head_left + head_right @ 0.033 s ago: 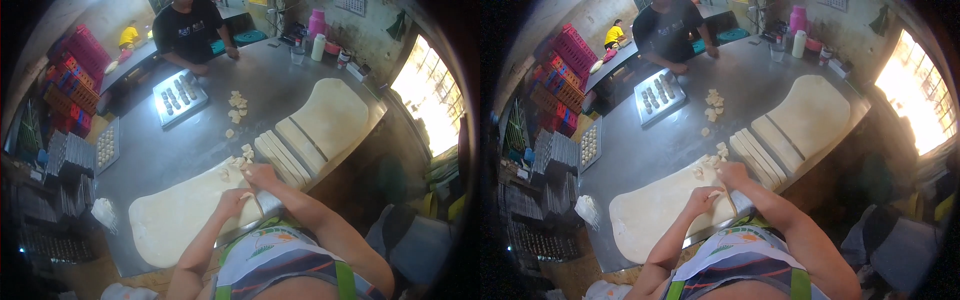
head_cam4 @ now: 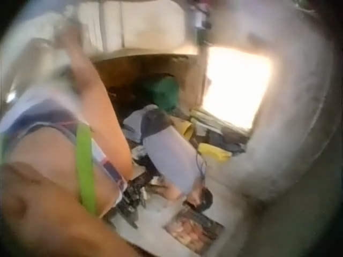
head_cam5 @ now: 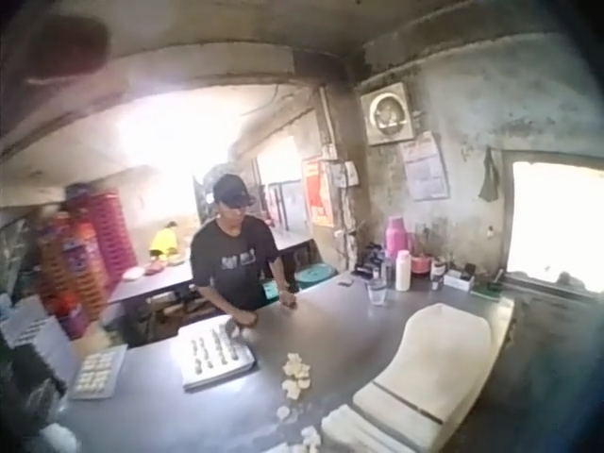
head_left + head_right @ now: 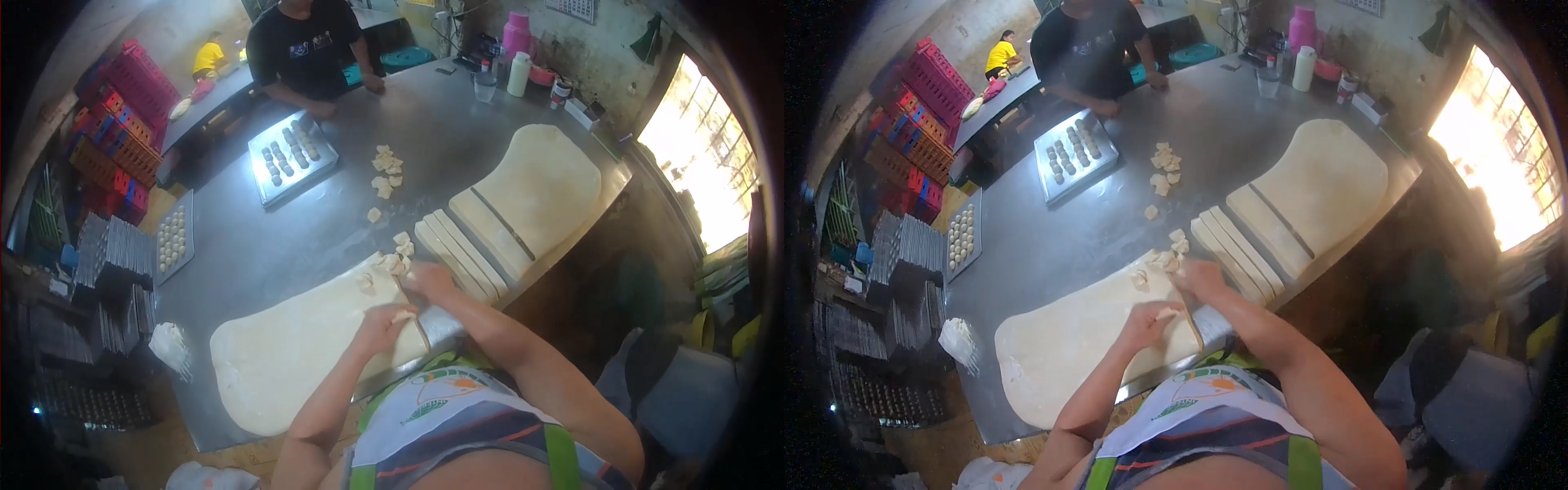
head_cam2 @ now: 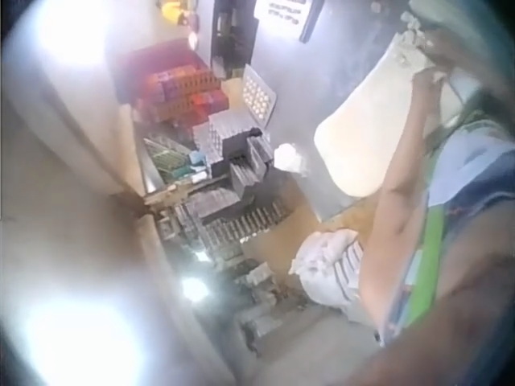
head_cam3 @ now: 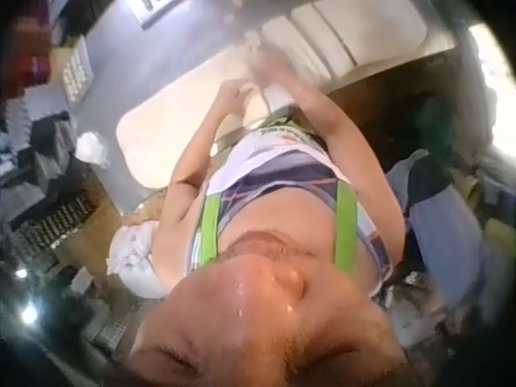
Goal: Cutting sheets of dough into smaller uniform pieces on a bakery workbench.
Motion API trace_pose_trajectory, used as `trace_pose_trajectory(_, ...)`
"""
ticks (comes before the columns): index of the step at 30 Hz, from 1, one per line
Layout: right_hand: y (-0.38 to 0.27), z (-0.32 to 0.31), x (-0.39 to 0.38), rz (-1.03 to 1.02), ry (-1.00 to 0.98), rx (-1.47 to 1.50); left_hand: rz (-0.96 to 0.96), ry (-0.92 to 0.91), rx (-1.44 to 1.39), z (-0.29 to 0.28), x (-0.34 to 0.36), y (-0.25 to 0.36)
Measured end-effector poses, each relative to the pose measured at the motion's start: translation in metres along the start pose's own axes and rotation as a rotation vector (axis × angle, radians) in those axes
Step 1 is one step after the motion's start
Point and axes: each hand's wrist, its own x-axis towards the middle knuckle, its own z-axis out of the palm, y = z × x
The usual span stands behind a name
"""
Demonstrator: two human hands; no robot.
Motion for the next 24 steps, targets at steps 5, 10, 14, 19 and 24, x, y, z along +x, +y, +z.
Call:
trace_pose_trajectory(5, -0.022, 0.003, -0.014, -0.4, 0.206, 0.202, -0.053, 0.125, -0.344, -0.013, 0.013, -0.055)
trace_pose_trajectory(10, -0.048, -0.007, -0.027, -0.575, 0.158, 0.482, 0.113, 0.287, 0.0, -0.016, 0.021, -0.069)
trace_pose_trajectory(14, -0.072, -0.007, -0.032, -0.509, 0.513, 0.377, -0.178, 0.347, -0.186, 0.003, 0.018, -0.061)
trace_pose_trajectory(19, -0.022, 0.007, -0.006, -0.17, 0.38, 0.089, 0.055, -0.005, 0.448, -0.006, 0.009, -0.03)
trace_pose_trajectory(24, -0.058, -0.005, -0.025, -0.277, 0.356, 0.176, -0.371, 0.197, -0.181, -0.021, 0.009, -0.007)
